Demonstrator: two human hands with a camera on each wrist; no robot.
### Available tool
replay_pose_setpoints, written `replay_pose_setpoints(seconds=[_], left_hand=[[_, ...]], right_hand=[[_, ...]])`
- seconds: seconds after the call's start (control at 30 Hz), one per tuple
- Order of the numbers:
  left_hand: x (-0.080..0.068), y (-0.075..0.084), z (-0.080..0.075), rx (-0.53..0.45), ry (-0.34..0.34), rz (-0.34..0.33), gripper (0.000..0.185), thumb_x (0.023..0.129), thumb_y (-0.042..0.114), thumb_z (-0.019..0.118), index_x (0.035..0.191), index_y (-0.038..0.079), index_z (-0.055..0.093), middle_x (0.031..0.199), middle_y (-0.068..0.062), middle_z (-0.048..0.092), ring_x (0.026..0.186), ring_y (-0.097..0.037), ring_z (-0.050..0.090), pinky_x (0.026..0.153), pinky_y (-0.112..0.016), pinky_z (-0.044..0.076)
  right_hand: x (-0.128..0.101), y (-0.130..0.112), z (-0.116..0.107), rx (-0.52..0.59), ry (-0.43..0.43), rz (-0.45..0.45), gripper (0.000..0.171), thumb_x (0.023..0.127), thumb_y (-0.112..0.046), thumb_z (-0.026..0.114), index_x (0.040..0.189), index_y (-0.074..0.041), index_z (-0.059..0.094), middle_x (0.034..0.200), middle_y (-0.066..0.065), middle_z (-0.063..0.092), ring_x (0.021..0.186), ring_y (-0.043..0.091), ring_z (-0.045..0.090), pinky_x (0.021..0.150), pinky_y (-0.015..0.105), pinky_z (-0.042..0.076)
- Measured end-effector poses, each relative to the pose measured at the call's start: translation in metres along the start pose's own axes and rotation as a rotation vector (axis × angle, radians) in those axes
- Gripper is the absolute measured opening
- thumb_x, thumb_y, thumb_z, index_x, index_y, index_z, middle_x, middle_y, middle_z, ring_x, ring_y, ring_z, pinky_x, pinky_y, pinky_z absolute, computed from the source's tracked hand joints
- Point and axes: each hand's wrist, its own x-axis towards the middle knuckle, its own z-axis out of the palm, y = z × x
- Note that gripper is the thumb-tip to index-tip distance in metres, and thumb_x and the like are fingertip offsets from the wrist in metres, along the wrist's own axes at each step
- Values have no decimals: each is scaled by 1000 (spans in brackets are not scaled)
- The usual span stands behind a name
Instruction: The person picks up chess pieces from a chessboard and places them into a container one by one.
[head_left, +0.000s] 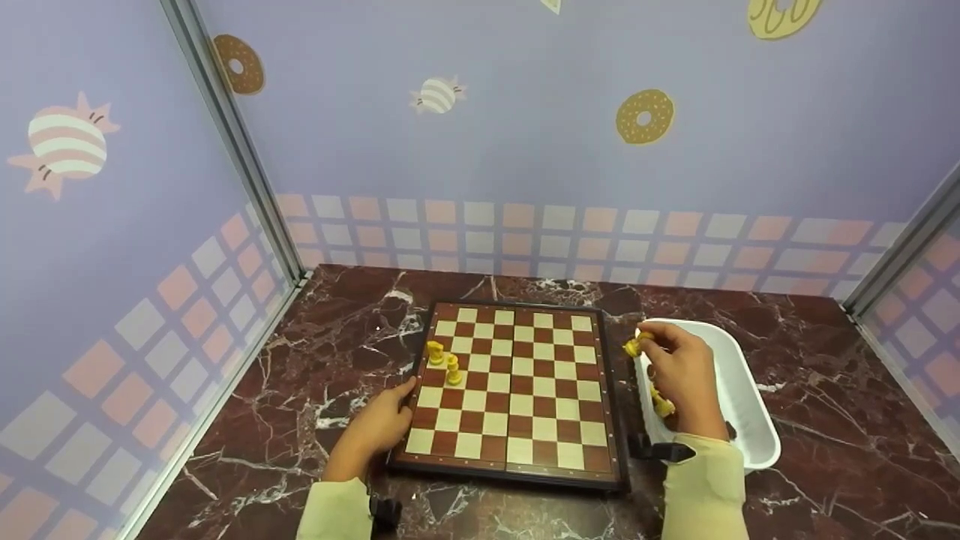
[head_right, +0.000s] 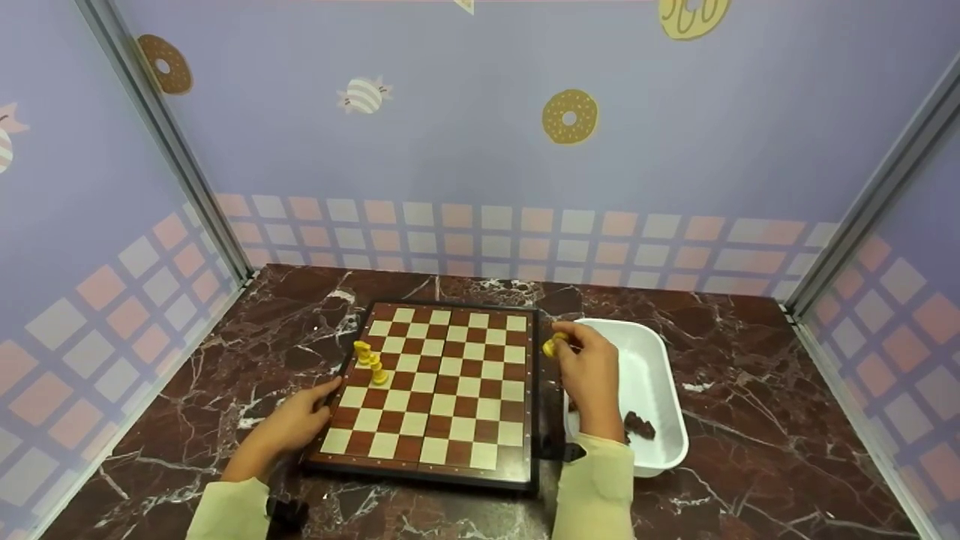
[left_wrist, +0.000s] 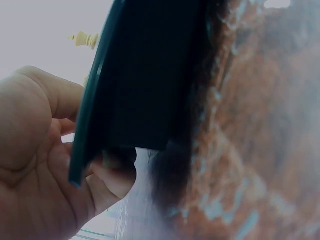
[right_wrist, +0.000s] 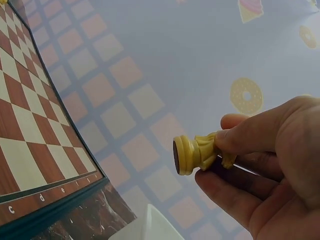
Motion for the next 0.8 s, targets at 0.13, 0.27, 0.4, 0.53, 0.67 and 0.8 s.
replay_pose_setpoints(seconds=[0.13, 0.27, 0.4, 0.53, 0.67, 0.8], left_hand=[[1, 0, 0, 3, 7, 4, 57, 90, 2, 46, 146, 3, 41, 138, -28, 51, 85, -27, 59, 70, -38, 45], [1, 0, 0, 7, 15, 7, 57, 89, 2, 47, 146, 2, 42, 137, -29, 52, 91, -28, 60, 76, -41, 46], [1, -1, 1, 16, 12, -2, 56, 90, 3, 47, 146, 2, 42, 139, -28, 51, 92, -27, 59, 77, -41, 46], [1, -1, 1, 6, 6, -3, 57, 90, 2, 46, 147, 2, 41, 139, -29, 50, 83, -27, 61, 72, -39, 46], [1, -1, 1, -9, 9, 5, 58, 89, 1, 45, 146, 1, 40, 137, -30, 51, 77, -26, 60, 71, -38, 47], [0, 0, 1, -6, 14, 10, 57, 89, 1, 45, 146, 0, 41, 136, -31, 52, 82, -26, 60, 73, -39, 46]], right_hand=[[1, 3, -4, -66, 5, -4, 22, 89, -7, 64, 108, -8, 74, 99, 15, 74, 71, 8, 58, 58, 18, 43], [2, 7, -8, -91, 5, 28, 23, 88, -7, 63, 109, -7, 73, 99, 15, 74, 70, 13, 60, 58, 20, 45], [1, 12, -10, -106, 17, 44, 24, 87, -7, 62, 108, -7, 74, 97, 14, 74, 72, 16, 61, 61, 22, 46], [1, 15, -11, -161, 34, 23, 24, 86, -9, 62, 106, -9, 75, 96, 12, 75, 80, 19, 62, 72, 28, 46], [2, 18, -12, -185, 39, 23, 23, 86, -11, 62, 105, -10, 75, 97, 11, 75, 85, 23, 63, 77, 33, 46], [2, 20, -13, -187, 35, 34, 23, 87, -11, 62, 105, -10, 75, 98, 11, 75, 86, 23, 64, 76, 33, 46]])
